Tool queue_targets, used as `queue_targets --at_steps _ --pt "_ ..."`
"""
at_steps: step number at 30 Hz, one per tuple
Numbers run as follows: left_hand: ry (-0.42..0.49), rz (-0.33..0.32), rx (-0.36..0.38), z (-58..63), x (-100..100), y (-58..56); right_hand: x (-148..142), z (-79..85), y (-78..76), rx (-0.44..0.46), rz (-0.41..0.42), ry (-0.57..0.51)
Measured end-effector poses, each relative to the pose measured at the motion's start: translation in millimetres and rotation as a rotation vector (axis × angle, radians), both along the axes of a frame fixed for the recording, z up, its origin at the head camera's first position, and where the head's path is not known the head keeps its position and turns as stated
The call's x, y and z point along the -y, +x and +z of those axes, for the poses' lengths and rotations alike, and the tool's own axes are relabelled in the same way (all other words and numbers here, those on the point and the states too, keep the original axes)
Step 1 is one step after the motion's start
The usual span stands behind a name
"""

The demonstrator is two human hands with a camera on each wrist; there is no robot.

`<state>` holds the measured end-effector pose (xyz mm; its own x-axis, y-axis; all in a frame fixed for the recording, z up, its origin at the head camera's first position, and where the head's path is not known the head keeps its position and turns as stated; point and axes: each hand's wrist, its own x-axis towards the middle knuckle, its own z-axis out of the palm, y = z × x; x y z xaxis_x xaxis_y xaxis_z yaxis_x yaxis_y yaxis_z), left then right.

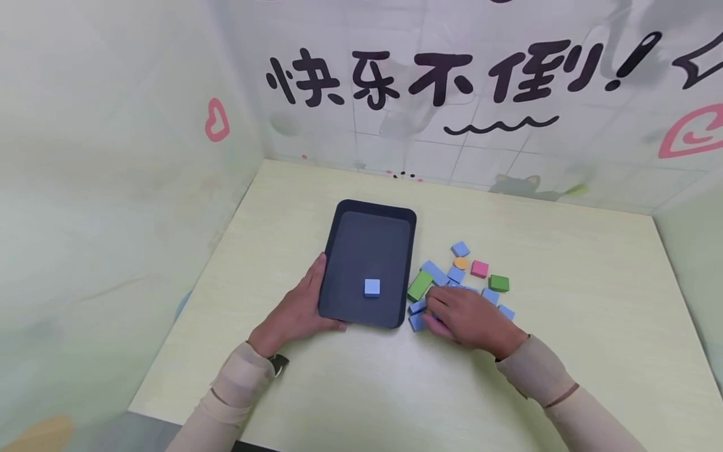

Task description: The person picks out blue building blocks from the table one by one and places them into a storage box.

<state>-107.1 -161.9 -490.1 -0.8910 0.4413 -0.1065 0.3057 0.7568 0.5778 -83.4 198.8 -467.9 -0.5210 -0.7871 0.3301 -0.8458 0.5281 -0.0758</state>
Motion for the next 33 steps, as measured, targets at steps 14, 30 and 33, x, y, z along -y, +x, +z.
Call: queue_targets --at_steps 14,30,33 --pt "0.009 -0.002 -0.018 -2.2 0 0.0 21 13.6 -29.7 0.185 -0.129 0.057" --pt "0.012 0.0 -0.018 -3.0 2 0.4 81 5.0 -62.5 0.086 0.03 0.129" --pt "0.007 0.001 -0.02 -1.6 2 1.2 93 0.1 -61.4 0.118 0.036 0.138"
